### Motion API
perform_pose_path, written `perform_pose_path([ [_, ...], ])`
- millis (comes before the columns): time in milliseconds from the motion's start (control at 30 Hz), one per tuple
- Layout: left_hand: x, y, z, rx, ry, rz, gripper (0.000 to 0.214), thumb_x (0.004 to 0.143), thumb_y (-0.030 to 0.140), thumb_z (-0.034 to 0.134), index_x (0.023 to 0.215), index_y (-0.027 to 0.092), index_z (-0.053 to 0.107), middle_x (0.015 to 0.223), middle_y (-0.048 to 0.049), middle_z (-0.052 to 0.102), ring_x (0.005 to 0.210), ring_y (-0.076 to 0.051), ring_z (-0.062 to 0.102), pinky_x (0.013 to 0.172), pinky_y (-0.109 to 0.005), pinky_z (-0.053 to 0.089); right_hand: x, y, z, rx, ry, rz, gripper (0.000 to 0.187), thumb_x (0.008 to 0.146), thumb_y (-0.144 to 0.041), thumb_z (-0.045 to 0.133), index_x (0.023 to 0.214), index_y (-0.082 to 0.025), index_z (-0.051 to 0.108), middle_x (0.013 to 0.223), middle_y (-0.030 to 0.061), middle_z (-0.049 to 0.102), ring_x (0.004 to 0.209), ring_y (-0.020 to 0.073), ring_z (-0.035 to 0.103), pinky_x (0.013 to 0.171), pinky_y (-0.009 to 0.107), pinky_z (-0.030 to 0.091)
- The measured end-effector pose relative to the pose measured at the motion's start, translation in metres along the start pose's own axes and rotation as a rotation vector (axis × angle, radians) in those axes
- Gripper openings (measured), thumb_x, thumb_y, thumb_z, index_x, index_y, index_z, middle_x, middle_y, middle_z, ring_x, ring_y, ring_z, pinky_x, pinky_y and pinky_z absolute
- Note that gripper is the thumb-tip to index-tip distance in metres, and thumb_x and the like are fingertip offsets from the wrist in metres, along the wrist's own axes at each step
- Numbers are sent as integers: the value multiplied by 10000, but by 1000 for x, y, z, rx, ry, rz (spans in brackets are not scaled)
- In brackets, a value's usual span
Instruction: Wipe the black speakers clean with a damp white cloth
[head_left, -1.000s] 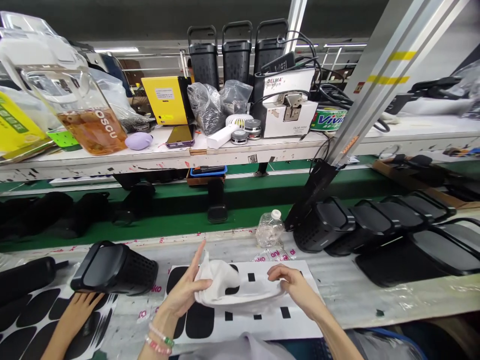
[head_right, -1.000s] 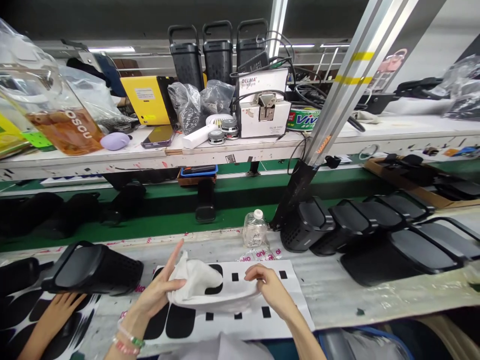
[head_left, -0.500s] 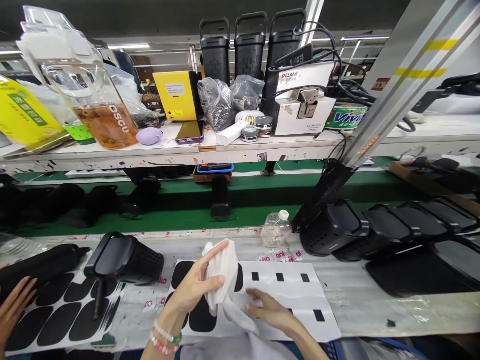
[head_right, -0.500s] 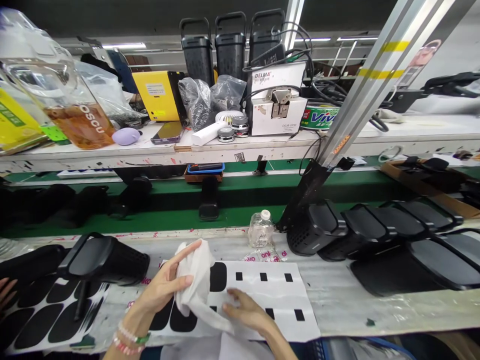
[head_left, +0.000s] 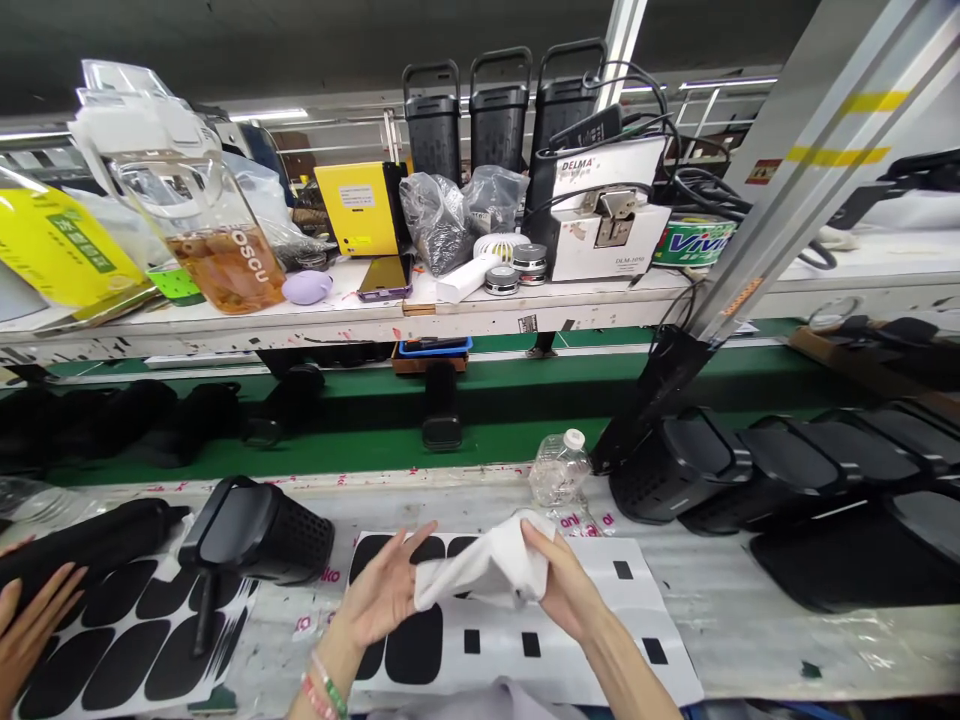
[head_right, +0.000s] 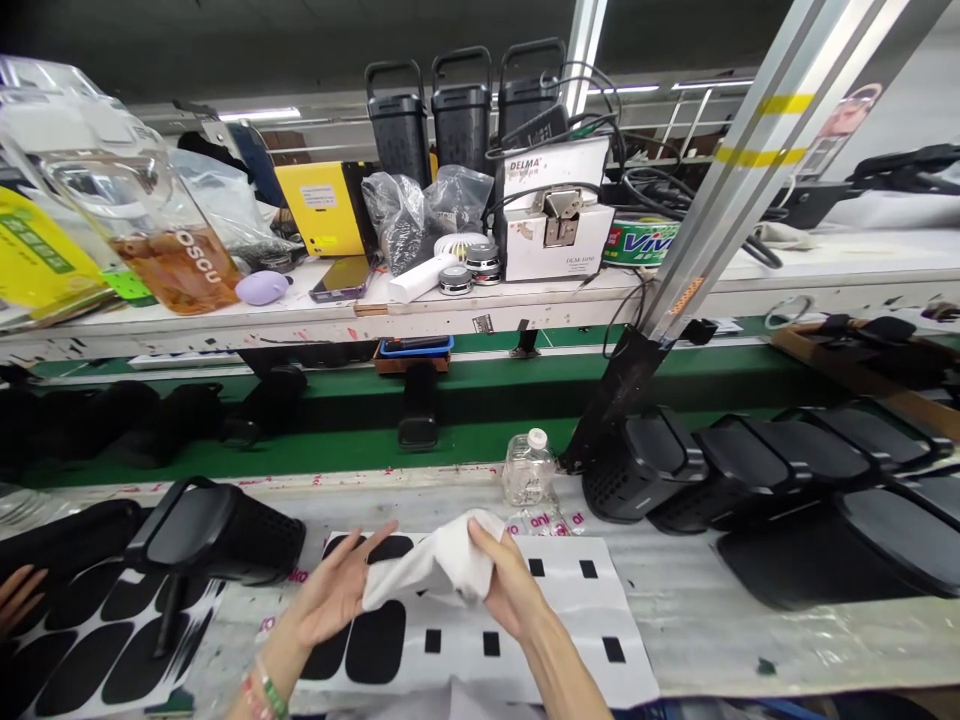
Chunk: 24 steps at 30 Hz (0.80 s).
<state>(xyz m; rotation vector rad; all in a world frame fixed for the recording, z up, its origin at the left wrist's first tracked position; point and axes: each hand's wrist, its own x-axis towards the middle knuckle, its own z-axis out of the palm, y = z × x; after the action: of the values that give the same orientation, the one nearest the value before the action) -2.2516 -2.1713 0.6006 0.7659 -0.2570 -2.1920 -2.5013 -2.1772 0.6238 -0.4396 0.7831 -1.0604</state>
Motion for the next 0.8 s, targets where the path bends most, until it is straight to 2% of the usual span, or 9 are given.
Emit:
perform_pose_path([
  [133,-1,-31,-3,-138,-81,253,787,812,662,492,1465,338,195,1192,-121,637,1032,-237,639,869,-358,468,-6,-9,11,120,-98,51,540,556,-181,842,1047,-202,618,897,31,696,779,201,653,662,275,492],
  [167,1,-36,0,-118,-88,263,776,817,618,535,1463,371,183,1111,-93,667,986,-226,650,871,-363,462,-6,-10,13,115,-115,38,587,538,-155,834,1077,-205,608,926,33,696,797,208,657,690,287,497],
  [233,5,-41,6,-37,-51,275,724,833,386,648,1439,393,252,858,-11,684,803,-160,661,803,-304,470,-5,-11,14,73,-107,10,599,555,-161,810,1110,-210,591,985,37,692,833,212,660,735,299,497],
  [333,6,-31,8,95,167,344,573,748,141,724,1273,276,540,700,28,644,672,-102,621,673,-202,464,3,-10,-1,-159,-31,-8,497,611,-207,740,1085,-187,592,1035,69,684,901,239,653,783,323,489],
  [433,2,-14,8,196,332,322,375,724,189,752,1085,161,658,859,-53,700,763,-138,645,683,-212,489,13,-4,-32,-540,170,-64,495,558,-159,651,1051,-177,615,1028,93,685,1000,281,615,872,365,461],
  [533,-4,-7,12,289,276,233,487,717,201,759,1179,147,613,1018,-104,690,909,-196,649,778,-271,501,16,7,-62,-691,315,-94,642,486,-113,591,1123,-190,609,1050,96,675,1079,299,571,953,394,411],
  [667,-2,-17,12,599,158,96,816,604,96,781,1348,228,473,1003,-69,685,952,-228,640,859,-323,462,8,18,-81,-703,368,-127,688,526,-176,556,1213,-216,583,1128,74,642,1178,271,512,1034,411,337],
  [733,5,-22,8,806,211,162,759,536,45,757,1249,231,578,941,-55,684,908,-237,625,845,-326,447,2,19,-80,-720,360,-124,624,582,-239,556,1204,-214,603,1206,75,607,1250,258,450,1083,407,270],
  [800,13,-21,4,956,270,247,524,524,58,731,1023,213,703,854,-41,667,853,-239,592,829,-328,428,-5,19,-77,-780,305,-18,580,635,-314,603,1202,-196,619,1282,97,562,1279,274,420,1089,412,261],
])
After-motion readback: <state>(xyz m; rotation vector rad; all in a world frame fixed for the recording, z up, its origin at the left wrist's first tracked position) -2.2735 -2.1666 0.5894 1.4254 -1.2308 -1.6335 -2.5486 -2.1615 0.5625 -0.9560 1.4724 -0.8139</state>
